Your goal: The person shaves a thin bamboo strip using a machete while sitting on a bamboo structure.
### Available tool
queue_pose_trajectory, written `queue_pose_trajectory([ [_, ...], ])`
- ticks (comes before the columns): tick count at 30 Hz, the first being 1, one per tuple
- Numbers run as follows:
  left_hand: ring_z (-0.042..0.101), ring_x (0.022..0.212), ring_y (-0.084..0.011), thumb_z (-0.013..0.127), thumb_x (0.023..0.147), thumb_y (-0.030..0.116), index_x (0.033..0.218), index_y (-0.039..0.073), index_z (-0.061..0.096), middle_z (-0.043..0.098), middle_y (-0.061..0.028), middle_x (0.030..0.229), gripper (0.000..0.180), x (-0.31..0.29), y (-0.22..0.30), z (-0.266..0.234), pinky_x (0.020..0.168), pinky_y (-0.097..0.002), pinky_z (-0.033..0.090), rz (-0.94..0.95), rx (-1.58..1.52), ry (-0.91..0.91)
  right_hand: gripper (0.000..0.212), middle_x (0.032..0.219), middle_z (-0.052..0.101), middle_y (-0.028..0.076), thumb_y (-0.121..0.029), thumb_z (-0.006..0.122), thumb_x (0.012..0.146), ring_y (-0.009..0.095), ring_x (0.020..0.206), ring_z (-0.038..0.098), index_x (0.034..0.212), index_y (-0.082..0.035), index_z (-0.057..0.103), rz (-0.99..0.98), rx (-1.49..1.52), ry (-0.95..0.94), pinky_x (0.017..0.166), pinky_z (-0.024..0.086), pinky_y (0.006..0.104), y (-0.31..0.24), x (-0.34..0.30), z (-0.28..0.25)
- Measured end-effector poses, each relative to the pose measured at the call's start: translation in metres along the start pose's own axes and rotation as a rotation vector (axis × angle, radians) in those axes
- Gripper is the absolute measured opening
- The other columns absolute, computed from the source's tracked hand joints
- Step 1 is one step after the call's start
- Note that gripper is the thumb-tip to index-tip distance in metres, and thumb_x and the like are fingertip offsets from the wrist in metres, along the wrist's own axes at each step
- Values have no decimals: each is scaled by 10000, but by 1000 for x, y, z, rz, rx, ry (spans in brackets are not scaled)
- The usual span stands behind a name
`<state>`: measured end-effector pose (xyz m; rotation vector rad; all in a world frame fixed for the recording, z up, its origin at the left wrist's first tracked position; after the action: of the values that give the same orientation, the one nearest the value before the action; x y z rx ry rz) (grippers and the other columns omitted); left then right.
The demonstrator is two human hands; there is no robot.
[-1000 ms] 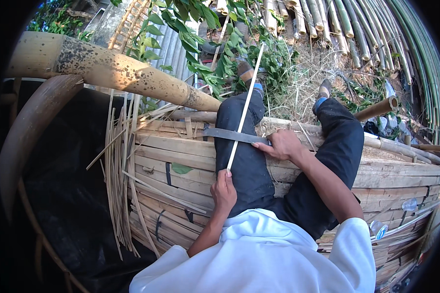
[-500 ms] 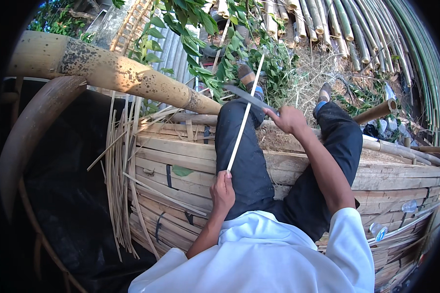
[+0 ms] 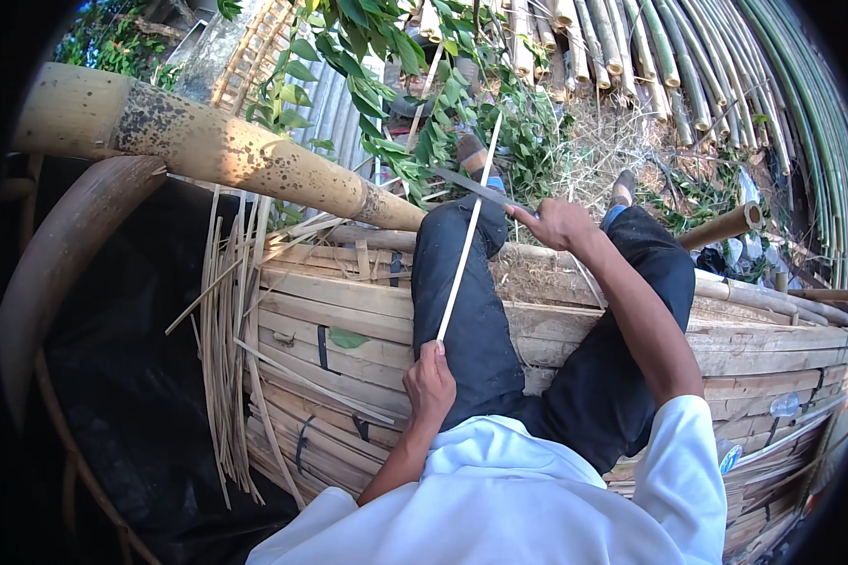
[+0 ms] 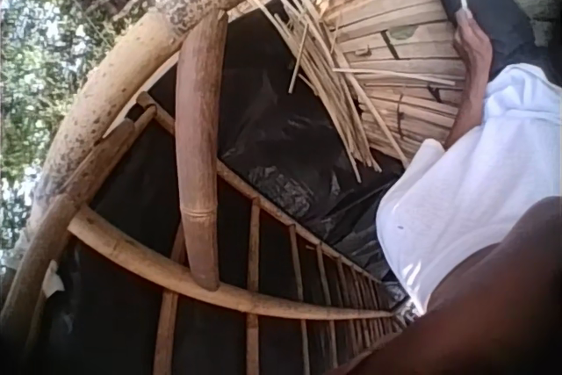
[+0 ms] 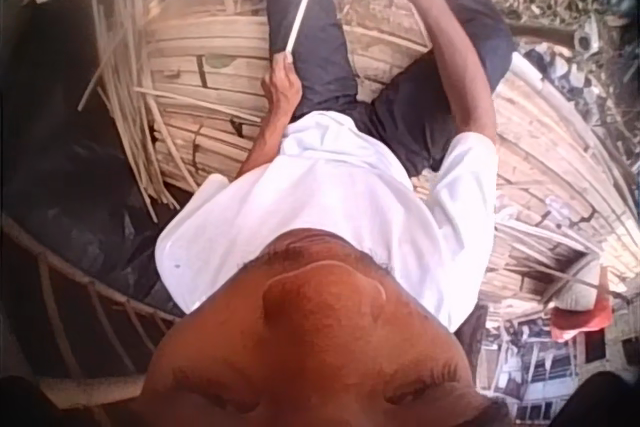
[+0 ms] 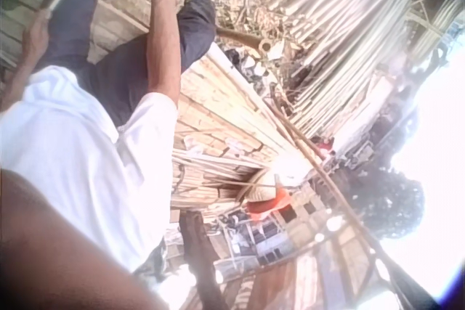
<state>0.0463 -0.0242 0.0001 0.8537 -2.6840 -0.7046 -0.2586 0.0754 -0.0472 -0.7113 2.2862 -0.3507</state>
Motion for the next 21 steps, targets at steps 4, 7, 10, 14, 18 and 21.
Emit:
queue_pose_trajectory([
  [4,573,580,-420,468,954,159,920,57,545,567,-197,613,132,1,3,-3,503,-493,408,0,-14,12,986,873,652,287,-810,243,808,397,889,650,783,77,673,-75,-162,12,812,507,481,-6,-3,-18],
  [7,576,584,-416,477,951,157,923,57,545,571,-198,620,125,3,8,0,502,-491,410,16,7,10,985,858,658,274,-814,240,806,401,865,655,795,69,677,-20,-102,17,795,513,483,4,9,-16],
  [10,577,585,-415,482,949,157,923,55,544,572,-199,621,122,1,0,2,502,-492,410,-6,11,14,973,860,663,265,-806,253,811,388,854,660,790,70,675,-88,-164,-1,787,517,476,-17,-3,-15],
  [14,577,589,-416,480,949,155,924,54,543,574,-198,626,122,2,7,-2,503,-493,410,30,-7,23,960,860,662,263,-804,261,812,384,869,658,793,60,679,-24,-157,11,794,513,473,0,3,-21],
  [18,559,610,-439,449,968,168,936,52,540,564,-214,666,151,-3,-1,0,520,-506,389,1,-23,18,958,842,673,236,-811,261,806,369,848,665,785,49,683,-112,-156,-1,776,521,463,-20,-1,-12],
  [21,559,609,-439,448,968,169,936,49,539,564,-214,664,154,0,3,1,519,-505,389,10,-27,6,961,856,668,247,-806,251,812,372,863,660,789,52,683,-26,-140,56,799,511,472,7,10,-28],
])
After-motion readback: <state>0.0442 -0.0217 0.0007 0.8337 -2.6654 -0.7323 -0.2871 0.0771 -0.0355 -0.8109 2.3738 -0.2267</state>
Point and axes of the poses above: each hand's wrist, its own x-axis towards the middle knuckle, its own z-axis out of the palm, y = z × x, the point moved 5 cm from there along x, towards the middle knuckle
